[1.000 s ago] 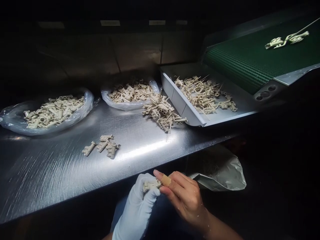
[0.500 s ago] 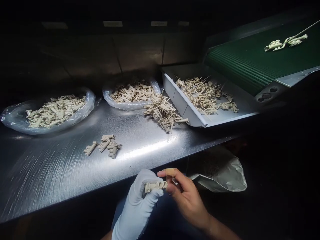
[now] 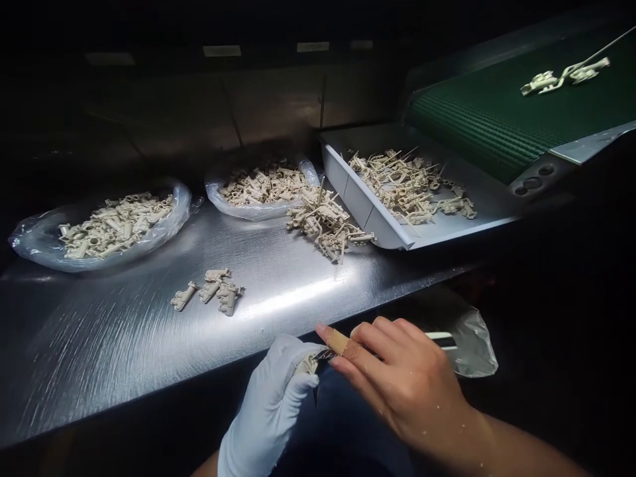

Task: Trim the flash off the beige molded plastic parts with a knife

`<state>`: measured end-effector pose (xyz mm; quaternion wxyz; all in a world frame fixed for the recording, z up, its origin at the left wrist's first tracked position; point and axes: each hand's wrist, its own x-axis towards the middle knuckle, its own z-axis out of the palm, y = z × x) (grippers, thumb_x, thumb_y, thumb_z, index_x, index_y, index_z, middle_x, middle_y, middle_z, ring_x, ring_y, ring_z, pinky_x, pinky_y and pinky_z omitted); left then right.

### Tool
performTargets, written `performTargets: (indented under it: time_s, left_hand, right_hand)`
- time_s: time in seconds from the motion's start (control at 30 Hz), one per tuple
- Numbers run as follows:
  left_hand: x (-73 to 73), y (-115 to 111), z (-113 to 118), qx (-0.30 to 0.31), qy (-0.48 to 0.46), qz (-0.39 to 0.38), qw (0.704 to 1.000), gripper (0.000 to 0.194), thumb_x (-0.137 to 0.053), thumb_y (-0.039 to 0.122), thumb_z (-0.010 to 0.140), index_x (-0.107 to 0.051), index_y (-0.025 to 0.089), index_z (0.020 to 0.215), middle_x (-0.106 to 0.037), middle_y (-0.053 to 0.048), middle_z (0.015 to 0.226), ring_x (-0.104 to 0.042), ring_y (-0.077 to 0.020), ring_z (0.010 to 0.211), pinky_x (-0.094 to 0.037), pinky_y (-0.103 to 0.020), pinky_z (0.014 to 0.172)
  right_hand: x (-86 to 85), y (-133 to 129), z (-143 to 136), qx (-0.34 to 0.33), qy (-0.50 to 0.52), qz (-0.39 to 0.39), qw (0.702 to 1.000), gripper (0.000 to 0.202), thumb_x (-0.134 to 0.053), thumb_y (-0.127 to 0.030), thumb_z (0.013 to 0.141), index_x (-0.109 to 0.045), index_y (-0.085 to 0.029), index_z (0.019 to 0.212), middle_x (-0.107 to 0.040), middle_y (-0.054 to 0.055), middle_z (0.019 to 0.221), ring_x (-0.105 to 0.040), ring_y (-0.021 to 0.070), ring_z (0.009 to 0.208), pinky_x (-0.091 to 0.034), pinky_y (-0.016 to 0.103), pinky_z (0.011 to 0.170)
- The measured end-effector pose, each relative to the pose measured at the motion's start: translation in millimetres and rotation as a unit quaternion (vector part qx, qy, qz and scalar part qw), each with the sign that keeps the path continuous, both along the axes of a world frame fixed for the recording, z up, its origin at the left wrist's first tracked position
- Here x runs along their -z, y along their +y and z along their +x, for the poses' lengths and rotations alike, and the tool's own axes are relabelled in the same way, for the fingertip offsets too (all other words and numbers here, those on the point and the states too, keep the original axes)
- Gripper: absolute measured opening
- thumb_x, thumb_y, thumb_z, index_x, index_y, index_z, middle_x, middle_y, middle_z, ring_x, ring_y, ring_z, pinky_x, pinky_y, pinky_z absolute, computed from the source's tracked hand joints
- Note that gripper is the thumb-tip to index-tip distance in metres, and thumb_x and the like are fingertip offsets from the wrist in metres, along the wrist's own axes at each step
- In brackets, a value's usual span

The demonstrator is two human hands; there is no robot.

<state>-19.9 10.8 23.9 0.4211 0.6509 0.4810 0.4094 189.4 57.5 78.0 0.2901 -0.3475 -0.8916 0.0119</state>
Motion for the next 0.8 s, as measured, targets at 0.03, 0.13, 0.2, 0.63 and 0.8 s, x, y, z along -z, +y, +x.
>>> performTargets:
  time_s: [0.03,0.13,0.2,0.63,0.8]
  left_hand:
    - [-1.6,1,0,-0.007,0.012,0.011,1.000,0.023,-0.051,0.026,0.105,-0.073,0.026,0.099,-0.068,-0.003,0.092,-0.064,-0.0209,0.083,-0.054,-0.029,0.080]
    - [-5.2,2,0,-0.028,0.038,0.018,0.999,0.029,-0.054,0.032,0.104,-0.070,0.025,0.080,-0.062,-0.002,0.079,-0.059,-0.0201,0.071,-0.053,-0.028,0.068]
    - [-6.6,3,0,-0.031,0.046,0.018,0.998,0.032,-0.057,0.037,0.102,-0.071,0.025,0.076,-0.063,-0.003,0.077,-0.058,-0.0210,0.069,-0.054,-0.029,0.065]
    - [1.3,-2,0,-0.071,0.089,0.069,0.991,0.021,-0.063,0.026,0.096,-0.076,0.028,0.079,-0.061,-0.003,0.075,-0.057,-0.0205,0.065,-0.048,-0.030,0.061]
    - [14.1,-8,2,-0.106,0.081,0.140,0.981,0.027,-0.061,0.007,0.094,-0.075,0.030,0.099,-0.059,-0.001,0.084,-0.057,-0.0188,0.072,-0.048,-0.028,0.068]
  right_hand:
    - [-6.1,0,-1,0.002,-0.019,0.025,1.000,0.024,-0.053,-0.025,0.109,-0.073,-0.015,0.118,-0.067,0.000,0.072,-0.055,0.0157,0.063,-0.033,0.035,0.058]
    - [-17.7,0,-4,0.003,-0.063,0.080,0.995,0.016,-0.061,-0.016,0.102,-0.073,-0.017,0.090,-0.063,-0.001,0.064,-0.053,0.0163,0.060,-0.030,0.038,0.058]
    - [-22.4,-1,-5,-0.001,-0.086,0.099,0.991,0.019,-0.061,-0.013,0.098,-0.069,-0.019,0.082,-0.060,0.000,0.063,-0.050,0.0172,0.059,-0.031,0.038,0.060]
    - [-31.6,-4,-10,-0.016,-0.106,0.073,0.992,0.030,-0.050,-0.012,0.099,-0.060,-0.021,0.073,-0.053,0.001,0.058,-0.045,0.0186,0.054,-0.026,0.037,0.055]
    - [-24.2,-3,-6,-0.013,-0.069,0.026,0.997,0.028,-0.057,-0.017,0.102,-0.060,-0.021,0.074,-0.059,-0.001,0.060,-0.049,0.0154,0.053,-0.027,0.035,0.055]
